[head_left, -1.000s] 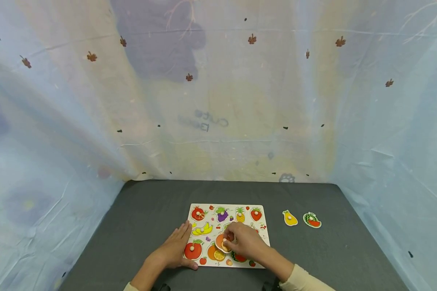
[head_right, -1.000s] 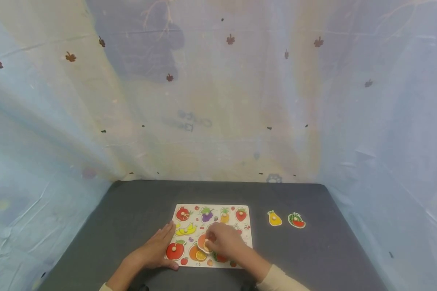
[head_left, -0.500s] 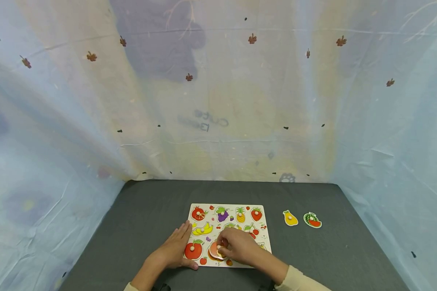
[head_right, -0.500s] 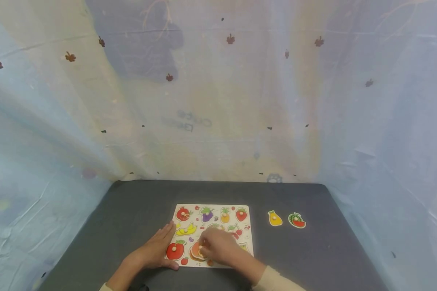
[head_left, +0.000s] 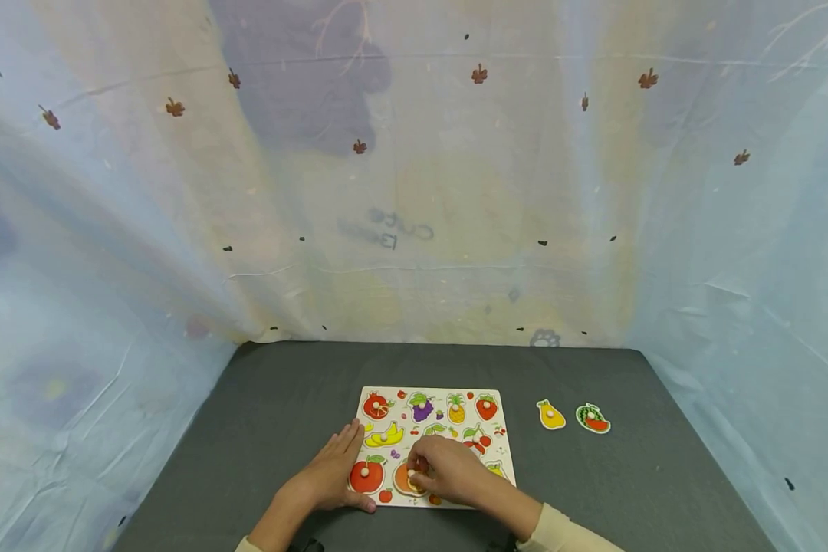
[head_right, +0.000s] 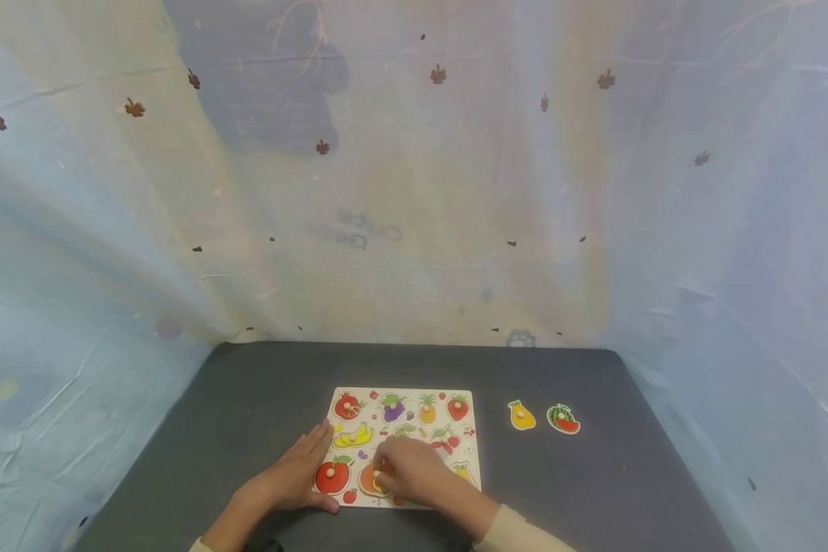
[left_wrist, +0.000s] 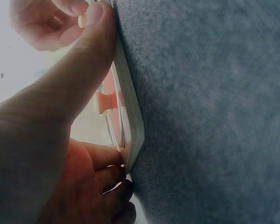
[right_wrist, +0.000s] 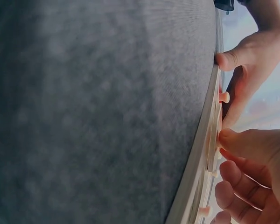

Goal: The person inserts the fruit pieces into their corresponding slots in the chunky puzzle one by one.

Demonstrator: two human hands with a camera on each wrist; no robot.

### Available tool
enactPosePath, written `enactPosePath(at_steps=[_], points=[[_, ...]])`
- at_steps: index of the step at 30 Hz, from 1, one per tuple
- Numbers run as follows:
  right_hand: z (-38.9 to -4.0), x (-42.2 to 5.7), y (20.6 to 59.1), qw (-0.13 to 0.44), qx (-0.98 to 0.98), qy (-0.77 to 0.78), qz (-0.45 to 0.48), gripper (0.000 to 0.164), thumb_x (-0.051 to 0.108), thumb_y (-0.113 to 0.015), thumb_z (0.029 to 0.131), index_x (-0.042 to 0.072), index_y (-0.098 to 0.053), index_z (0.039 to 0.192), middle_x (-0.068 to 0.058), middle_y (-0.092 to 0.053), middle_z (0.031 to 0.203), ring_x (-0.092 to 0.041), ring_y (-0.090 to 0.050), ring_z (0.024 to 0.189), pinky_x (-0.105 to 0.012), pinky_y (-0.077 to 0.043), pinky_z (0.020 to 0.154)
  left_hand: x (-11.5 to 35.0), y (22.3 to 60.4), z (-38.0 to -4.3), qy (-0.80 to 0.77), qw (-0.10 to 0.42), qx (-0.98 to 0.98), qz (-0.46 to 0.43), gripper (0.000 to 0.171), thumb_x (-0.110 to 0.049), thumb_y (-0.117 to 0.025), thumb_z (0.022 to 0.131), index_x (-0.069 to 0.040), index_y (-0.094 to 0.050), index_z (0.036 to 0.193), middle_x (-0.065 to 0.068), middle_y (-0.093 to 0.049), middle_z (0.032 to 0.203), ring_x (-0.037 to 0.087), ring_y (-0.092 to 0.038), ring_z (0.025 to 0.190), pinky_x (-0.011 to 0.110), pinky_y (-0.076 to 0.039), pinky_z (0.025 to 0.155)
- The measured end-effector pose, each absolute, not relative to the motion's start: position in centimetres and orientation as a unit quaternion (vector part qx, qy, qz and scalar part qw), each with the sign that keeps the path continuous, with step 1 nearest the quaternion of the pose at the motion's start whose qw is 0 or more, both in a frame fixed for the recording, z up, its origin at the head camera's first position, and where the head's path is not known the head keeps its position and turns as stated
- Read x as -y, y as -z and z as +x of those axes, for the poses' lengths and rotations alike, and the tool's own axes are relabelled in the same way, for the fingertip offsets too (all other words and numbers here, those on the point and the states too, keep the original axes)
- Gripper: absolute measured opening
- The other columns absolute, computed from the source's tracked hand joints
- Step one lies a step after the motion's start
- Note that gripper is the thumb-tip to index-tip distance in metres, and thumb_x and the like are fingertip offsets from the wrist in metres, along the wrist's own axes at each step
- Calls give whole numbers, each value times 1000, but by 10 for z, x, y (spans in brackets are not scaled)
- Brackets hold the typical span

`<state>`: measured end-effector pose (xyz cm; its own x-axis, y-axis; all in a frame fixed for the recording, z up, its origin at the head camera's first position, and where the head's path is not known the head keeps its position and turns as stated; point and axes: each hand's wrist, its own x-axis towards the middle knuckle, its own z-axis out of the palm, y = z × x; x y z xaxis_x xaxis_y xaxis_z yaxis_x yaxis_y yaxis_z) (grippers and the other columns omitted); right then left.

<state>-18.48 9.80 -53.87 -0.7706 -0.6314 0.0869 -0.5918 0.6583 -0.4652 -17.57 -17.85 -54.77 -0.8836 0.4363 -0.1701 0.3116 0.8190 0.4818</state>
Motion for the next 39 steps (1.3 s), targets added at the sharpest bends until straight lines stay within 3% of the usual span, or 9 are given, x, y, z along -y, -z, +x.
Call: enactPosePath(at_steps=[39], points=[[-186, -103, 537, 56, -908, 233, -343, 14, 27, -84, 95, 24, -71, 97, 15, -54, 82, 2, -46, 72, -18, -42, 63, 177, 546, -175, -225, 146, -945, 186, 139, -59, -97, 69, 9, -23, 166, 27, -18, 175, 44, -20, 163, 60, -19, 131]])
